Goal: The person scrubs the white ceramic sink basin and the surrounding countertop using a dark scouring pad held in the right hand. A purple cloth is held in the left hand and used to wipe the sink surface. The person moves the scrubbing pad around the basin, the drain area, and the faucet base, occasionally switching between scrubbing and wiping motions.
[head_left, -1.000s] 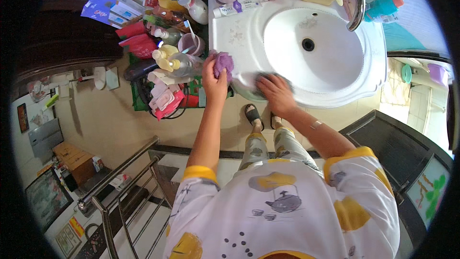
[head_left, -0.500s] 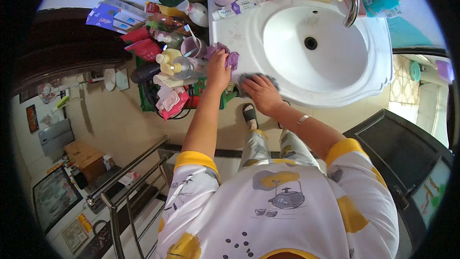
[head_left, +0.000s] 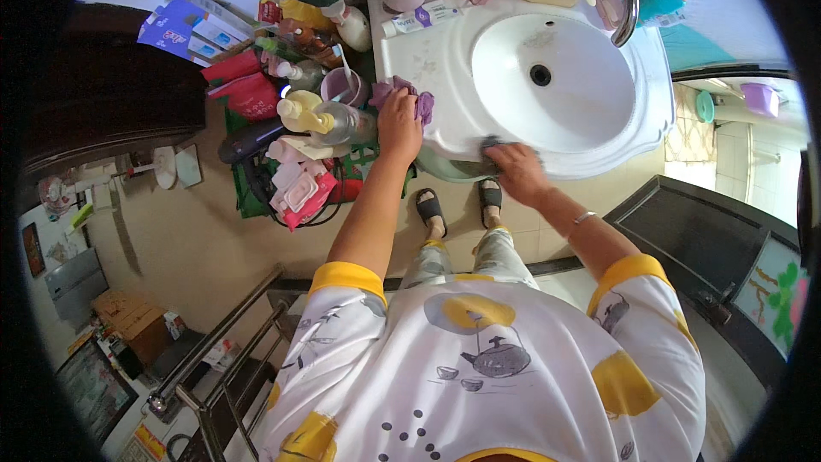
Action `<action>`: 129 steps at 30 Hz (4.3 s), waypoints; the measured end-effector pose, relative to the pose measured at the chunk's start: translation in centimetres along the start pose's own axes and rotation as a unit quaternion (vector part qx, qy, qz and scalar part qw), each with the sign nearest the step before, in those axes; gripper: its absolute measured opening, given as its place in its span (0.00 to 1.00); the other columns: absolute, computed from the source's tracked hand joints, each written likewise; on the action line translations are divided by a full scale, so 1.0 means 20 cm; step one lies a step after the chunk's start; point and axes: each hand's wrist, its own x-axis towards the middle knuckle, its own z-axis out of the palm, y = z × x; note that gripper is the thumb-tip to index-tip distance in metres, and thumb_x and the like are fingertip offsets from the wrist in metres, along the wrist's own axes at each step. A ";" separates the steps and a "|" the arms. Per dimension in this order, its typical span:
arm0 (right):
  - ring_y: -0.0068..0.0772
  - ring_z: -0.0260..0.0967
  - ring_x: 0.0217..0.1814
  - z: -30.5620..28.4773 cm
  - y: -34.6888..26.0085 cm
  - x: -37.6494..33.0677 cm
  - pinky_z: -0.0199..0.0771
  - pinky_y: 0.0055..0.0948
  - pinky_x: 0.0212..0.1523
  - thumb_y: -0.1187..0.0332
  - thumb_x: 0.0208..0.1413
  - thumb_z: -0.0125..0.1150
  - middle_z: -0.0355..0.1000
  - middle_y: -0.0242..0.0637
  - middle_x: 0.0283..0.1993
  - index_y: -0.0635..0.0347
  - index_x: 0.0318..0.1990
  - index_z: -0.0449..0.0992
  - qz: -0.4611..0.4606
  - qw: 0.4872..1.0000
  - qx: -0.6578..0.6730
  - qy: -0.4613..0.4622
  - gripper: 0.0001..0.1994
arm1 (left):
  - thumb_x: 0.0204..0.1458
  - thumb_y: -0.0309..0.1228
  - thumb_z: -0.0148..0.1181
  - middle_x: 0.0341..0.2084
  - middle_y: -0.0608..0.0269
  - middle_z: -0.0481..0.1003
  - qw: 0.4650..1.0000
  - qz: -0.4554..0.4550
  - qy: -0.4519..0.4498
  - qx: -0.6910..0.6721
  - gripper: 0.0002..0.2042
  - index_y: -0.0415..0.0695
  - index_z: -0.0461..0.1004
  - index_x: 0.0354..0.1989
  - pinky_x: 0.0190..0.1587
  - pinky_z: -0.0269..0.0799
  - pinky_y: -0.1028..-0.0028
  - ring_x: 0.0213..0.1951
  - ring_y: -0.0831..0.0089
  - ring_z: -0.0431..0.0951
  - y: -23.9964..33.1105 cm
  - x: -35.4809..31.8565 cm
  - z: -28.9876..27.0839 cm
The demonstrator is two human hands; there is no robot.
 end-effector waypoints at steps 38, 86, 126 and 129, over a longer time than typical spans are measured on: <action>0.42 0.58 0.61 0.09 -0.43 0.49 0.57 0.40 0.60 0.72 0.48 0.52 0.62 0.37 0.60 0.57 0.60 0.67 0.018 0.995 -0.076 0.068 0.27 | 0.41 0.16 0.54 0.52 0.47 0.70 0.989 -0.013 -0.009 -0.145 0.19 0.37 0.71 0.46 0.63 0.60 0.59 0.58 0.50 0.66 -0.08 0.02 -0.09; 0.53 0.61 0.63 -0.01 0.57 -0.53 0.59 0.45 0.65 0.80 0.38 0.58 0.68 0.46 0.58 0.59 0.54 0.72 0.246 0.921 -0.083 0.291 0.28 | 0.40 0.18 0.61 0.55 0.48 0.66 0.998 0.050 -0.029 -0.008 0.24 0.38 0.67 0.50 0.64 0.56 0.55 0.59 0.48 0.63 -0.12 -0.02 -0.02; 0.50 0.60 0.63 0.13 0.27 -0.33 0.56 0.46 0.65 0.78 0.44 0.58 0.65 0.43 0.61 0.52 0.54 0.73 0.125 0.967 0.033 0.220 0.25 | 0.41 0.18 0.60 0.54 0.49 0.67 0.999 0.030 -0.022 0.011 0.23 0.39 0.67 0.50 0.64 0.55 0.55 0.59 0.49 0.63 -0.10 -0.02 -0.02; 0.45 0.58 0.65 0.23 -0.16 0.04 0.55 0.43 0.65 0.74 0.48 0.55 0.65 0.39 0.61 0.53 0.56 0.71 0.063 0.978 0.035 0.194 0.23 | 0.42 0.18 0.59 0.54 0.48 0.67 0.999 0.038 -0.012 0.015 0.22 0.38 0.67 0.50 0.64 0.56 0.56 0.59 0.48 0.63 -0.10 -0.02 -0.01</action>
